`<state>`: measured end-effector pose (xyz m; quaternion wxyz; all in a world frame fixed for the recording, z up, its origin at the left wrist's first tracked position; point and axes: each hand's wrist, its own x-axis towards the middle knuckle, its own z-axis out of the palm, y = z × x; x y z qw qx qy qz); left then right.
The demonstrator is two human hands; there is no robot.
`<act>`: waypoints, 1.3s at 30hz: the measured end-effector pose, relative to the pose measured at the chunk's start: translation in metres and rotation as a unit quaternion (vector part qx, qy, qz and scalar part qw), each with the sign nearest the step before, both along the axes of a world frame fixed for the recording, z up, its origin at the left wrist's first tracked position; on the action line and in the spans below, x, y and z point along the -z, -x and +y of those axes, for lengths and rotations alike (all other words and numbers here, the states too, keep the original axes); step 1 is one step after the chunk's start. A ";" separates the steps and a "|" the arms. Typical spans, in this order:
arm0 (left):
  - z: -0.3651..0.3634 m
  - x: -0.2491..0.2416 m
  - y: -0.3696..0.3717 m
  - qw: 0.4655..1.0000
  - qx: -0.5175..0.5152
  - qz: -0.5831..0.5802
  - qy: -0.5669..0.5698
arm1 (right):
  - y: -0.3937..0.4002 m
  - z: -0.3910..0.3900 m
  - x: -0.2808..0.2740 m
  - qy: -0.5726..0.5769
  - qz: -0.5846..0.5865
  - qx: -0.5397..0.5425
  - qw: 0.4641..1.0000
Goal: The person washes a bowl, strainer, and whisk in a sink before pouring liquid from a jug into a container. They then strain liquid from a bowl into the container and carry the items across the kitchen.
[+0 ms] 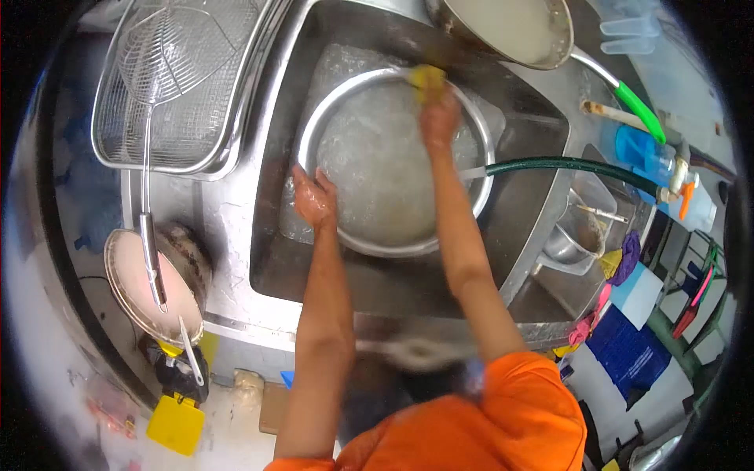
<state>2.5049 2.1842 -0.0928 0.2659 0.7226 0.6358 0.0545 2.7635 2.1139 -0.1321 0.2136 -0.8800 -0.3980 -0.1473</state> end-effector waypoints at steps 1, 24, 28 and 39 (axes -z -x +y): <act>-0.001 0.002 -0.001 1.000 -0.008 -0.002 -0.012 | 0.002 -0.038 -0.019 -0.006 0.026 0.069 0.997; -0.009 0.043 0.032 0.999 0.000 0.031 0.016 | 0.169 -0.047 -0.004 0.379 0.357 -0.159 0.839; 0.006 0.005 -0.008 0.996 -0.031 0.050 -0.067 | 0.151 -0.131 -0.055 0.304 0.373 -0.104 0.870; 0.017 0.026 0.023 0.994 0.007 0.051 0.096 | 0.087 -0.186 -0.131 0.124 0.346 0.293 0.883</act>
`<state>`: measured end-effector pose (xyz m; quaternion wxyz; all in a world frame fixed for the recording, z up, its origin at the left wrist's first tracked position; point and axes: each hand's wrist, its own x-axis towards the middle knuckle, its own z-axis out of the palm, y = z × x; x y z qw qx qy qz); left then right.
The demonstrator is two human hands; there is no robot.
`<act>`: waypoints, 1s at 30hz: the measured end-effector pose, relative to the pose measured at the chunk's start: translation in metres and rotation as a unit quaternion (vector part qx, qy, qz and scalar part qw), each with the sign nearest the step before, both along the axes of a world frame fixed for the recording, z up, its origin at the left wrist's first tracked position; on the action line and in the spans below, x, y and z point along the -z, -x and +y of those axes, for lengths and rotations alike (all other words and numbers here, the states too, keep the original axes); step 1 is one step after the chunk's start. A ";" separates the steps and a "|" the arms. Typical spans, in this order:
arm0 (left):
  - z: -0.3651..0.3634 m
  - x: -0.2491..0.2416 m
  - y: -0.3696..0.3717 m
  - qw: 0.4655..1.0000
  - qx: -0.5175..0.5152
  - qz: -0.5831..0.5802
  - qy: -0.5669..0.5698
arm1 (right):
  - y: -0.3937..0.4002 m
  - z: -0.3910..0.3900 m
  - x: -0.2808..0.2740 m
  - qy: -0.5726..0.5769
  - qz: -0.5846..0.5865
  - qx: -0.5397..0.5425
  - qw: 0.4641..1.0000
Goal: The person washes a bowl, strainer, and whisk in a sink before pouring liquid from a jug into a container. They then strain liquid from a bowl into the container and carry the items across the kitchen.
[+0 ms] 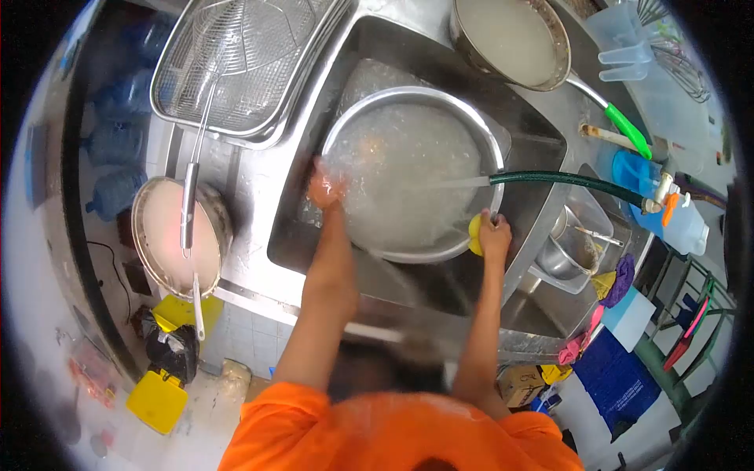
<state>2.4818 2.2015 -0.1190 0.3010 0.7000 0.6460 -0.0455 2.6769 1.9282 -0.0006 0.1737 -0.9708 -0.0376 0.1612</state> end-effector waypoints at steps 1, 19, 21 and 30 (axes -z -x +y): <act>0.002 0.011 0.006 1.000 0.000 0.000 0.002 | -0.004 -0.002 -0.009 0.002 0.019 0.001 1.000; 0.012 0.017 -0.013 0.852 0.429 -0.060 0.293 | 0.052 0.032 -0.177 -0.349 0.211 0.202 0.891; 0.016 0.042 -0.006 0.864 0.353 -0.055 0.356 | 0.048 0.030 -0.190 -0.361 0.195 0.234 0.881; 0.086 -0.140 -0.047 0.871 0.329 0.140 0.338 | 0.020 -0.008 -0.195 -0.434 0.191 0.324 0.819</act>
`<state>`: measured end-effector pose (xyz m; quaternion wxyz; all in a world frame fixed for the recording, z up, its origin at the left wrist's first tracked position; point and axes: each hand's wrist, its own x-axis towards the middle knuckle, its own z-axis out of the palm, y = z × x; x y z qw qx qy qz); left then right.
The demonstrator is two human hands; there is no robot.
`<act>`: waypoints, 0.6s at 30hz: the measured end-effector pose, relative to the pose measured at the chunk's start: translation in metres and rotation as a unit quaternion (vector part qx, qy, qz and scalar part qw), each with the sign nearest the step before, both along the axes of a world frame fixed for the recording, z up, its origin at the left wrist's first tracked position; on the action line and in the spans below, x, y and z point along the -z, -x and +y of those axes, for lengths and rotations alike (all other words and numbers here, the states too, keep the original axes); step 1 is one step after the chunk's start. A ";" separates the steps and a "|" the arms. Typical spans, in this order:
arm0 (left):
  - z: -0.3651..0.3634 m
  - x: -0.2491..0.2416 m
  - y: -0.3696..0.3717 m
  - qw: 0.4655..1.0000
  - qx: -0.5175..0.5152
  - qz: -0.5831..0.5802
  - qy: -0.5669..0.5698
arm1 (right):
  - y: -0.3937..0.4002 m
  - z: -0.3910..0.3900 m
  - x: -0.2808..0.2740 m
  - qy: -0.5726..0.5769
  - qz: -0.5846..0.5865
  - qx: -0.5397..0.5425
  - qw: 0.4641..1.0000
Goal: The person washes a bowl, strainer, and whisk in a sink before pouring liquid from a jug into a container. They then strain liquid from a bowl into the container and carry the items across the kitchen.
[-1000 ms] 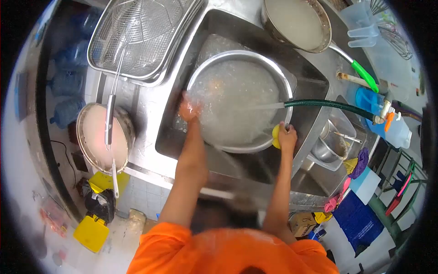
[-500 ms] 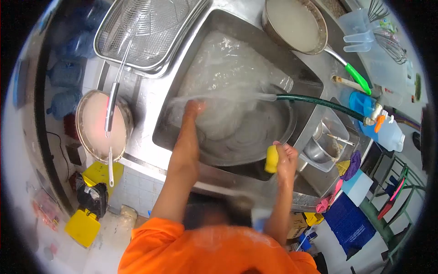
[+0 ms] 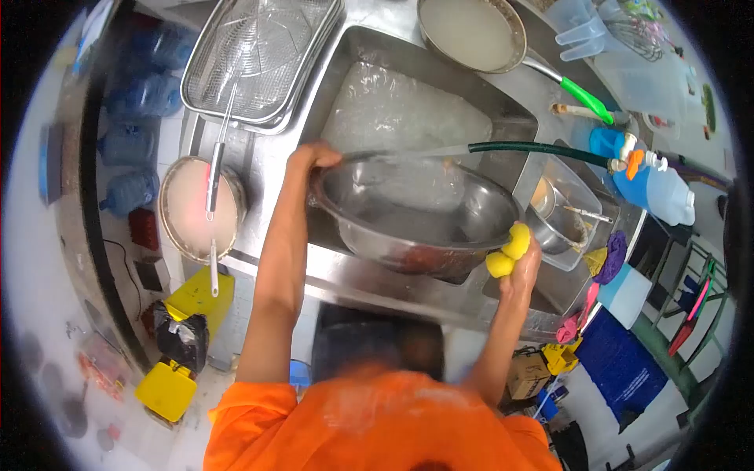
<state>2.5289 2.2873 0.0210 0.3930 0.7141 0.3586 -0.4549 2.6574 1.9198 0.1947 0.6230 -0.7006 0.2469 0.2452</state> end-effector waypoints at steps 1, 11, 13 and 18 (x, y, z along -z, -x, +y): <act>0.005 -0.020 -0.009 0.998 0.041 -0.012 -0.053 | 0.001 -0.003 0.007 -0.010 0.007 0.010 1.000; -0.017 -0.036 0.013 0.918 -0.148 -0.312 -0.196 | 0.060 -0.021 0.103 0.045 0.084 -0.173 0.980; -0.033 -0.040 0.023 0.898 -0.058 -0.344 -0.268 | 0.057 -0.006 0.101 0.002 0.088 -0.135 0.987; -0.093 -0.143 0.014 0.934 0.141 -0.325 0.032 | 0.033 0.028 0.072 0.038 0.029 -0.173 0.984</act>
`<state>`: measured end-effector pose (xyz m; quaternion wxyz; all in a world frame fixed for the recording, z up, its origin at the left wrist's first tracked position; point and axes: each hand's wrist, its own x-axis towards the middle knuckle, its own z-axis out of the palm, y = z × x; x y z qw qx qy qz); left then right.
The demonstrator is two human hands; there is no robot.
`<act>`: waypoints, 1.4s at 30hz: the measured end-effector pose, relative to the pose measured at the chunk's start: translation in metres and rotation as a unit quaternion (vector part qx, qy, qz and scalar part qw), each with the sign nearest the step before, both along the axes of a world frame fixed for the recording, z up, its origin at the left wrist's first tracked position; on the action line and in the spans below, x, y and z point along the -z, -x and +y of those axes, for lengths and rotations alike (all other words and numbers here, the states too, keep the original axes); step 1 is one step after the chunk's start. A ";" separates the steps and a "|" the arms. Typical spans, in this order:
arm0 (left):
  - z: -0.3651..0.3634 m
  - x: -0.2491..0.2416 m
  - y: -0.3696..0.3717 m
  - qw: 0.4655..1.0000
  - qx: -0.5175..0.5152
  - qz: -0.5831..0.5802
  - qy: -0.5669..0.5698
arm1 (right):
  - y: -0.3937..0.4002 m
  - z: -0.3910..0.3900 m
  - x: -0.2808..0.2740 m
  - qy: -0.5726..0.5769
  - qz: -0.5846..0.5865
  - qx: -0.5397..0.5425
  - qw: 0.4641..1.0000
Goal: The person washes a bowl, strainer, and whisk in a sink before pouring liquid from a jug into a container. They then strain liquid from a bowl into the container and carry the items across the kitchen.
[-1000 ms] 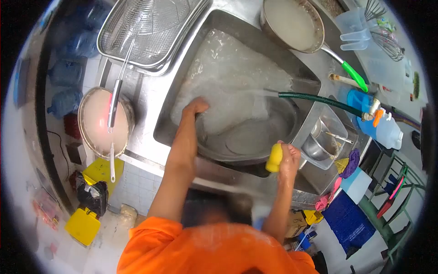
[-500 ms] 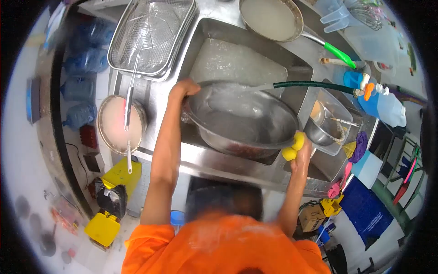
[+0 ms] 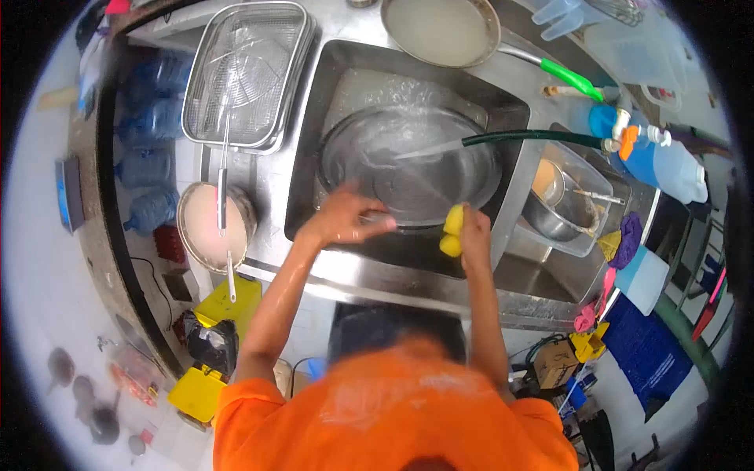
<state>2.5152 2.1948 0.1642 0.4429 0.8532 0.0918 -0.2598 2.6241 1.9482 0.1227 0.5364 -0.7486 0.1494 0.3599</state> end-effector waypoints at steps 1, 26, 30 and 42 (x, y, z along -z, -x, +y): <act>-0.010 0.000 0.001 1.000 0.005 0.001 0.000 | -0.007 0.004 -0.005 0.000 0.001 0.005 1.000; -0.047 -0.036 -0.002 0.843 -0.514 -0.116 -0.104 | -0.043 0.155 -0.021 -0.094 -0.541 -0.216 0.807; -0.057 -0.006 -0.010 0.752 -0.617 -0.225 0.050 | 0.023 0.122 -0.035 -0.168 -0.586 -0.292 0.737; -0.108 -0.032 0.001 0.581 -0.782 -0.222 0.046 | 0.085 0.020 0.048 -0.102 -0.375 -0.003 0.921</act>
